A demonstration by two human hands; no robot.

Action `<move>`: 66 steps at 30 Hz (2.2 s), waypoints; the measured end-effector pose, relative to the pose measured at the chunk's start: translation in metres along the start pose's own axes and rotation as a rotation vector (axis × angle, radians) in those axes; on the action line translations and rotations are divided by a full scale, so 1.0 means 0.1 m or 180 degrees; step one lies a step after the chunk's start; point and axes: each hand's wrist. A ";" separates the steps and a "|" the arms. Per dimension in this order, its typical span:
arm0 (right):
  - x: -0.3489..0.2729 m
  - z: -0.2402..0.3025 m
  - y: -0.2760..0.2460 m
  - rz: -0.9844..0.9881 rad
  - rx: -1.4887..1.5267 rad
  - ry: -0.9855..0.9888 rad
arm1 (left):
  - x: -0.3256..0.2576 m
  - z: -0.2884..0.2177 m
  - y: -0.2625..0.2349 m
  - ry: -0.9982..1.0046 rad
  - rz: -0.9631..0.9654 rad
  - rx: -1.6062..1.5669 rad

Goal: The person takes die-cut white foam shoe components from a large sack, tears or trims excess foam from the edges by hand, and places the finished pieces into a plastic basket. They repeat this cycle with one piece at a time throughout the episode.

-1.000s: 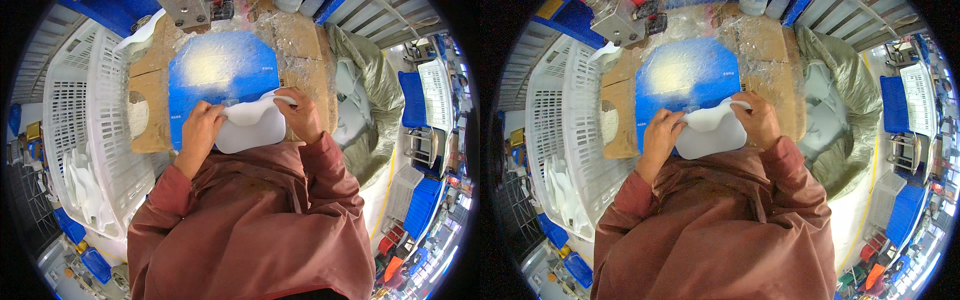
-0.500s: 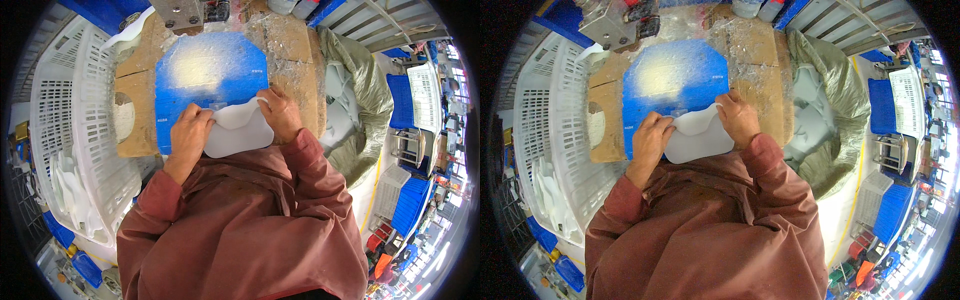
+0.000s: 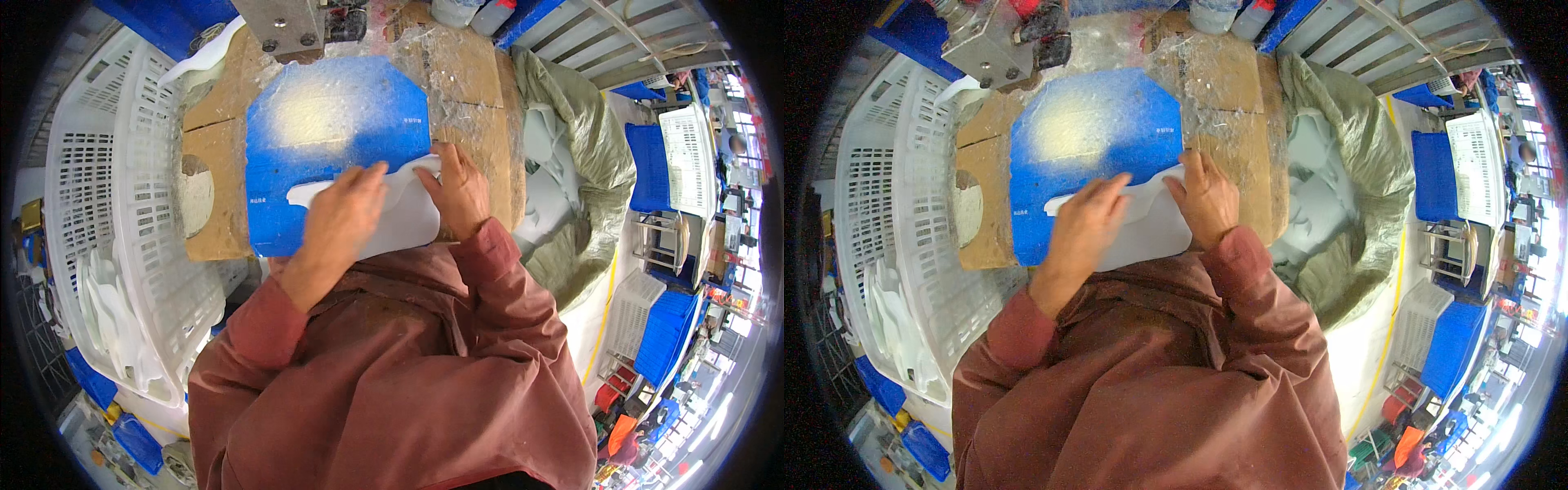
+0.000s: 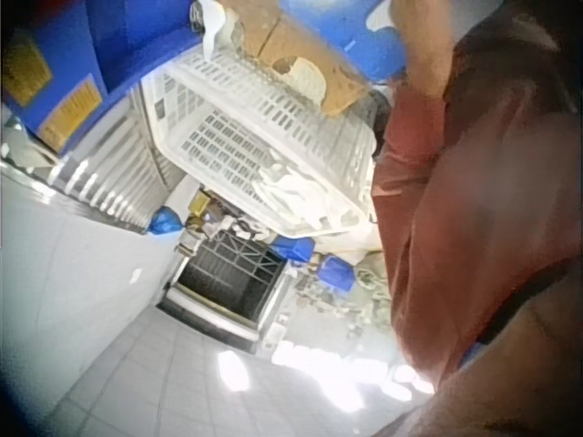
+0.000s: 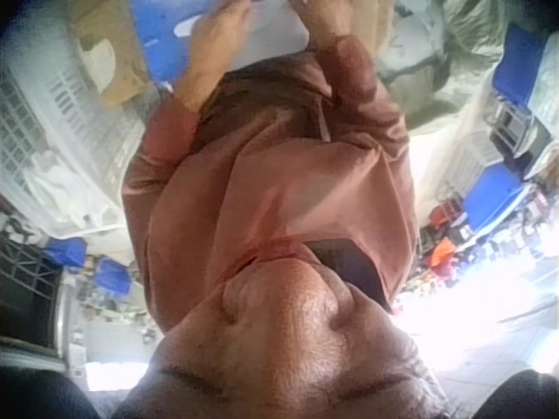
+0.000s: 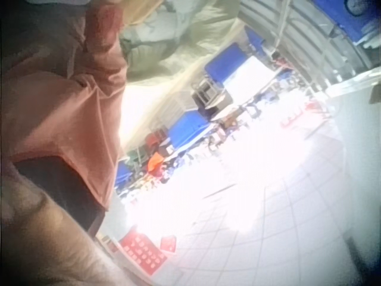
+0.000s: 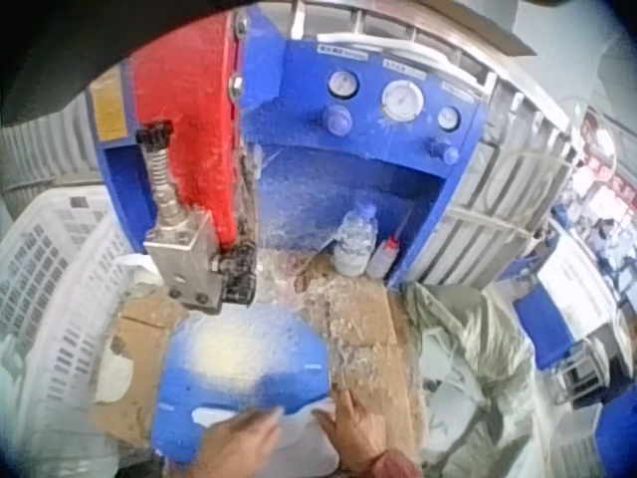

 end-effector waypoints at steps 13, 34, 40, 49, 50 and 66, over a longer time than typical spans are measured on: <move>-0.16 -0.33 -0.08 0.0052 0.2091 0.1513 | 0.14 -0.08 0.40 -0.0452 0.0521 0.0388; 0.01 -0.36 0.12 -0.0399 0.0813 0.0754 | 0.10 -0.01 0.51 -0.0349 0.0380 0.0508; 0.10 -0.51 0.11 0.0392 0.0345 0.1161 | 0.14 0.00 0.49 -0.0224 0.0431 0.0371; 0.16 -0.50 0.08 0.0221 0.1036 0.1022 | 0.17 0.03 0.47 -0.0108 0.0549 0.0530; 0.16 -0.50 0.07 0.0184 0.1268 0.0955 | 0.17 0.03 0.47 -0.0099 0.0552 0.0473; 0.15 -0.63 0.39 0.0002 0.1207 -0.0187 | 0.05 0.14 0.53 0.0173 0.0197 0.0251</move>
Point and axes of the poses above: each hand's wrist, its own x-axis towards the middle knuckle, its own y-axis out of the palm, z = x × y
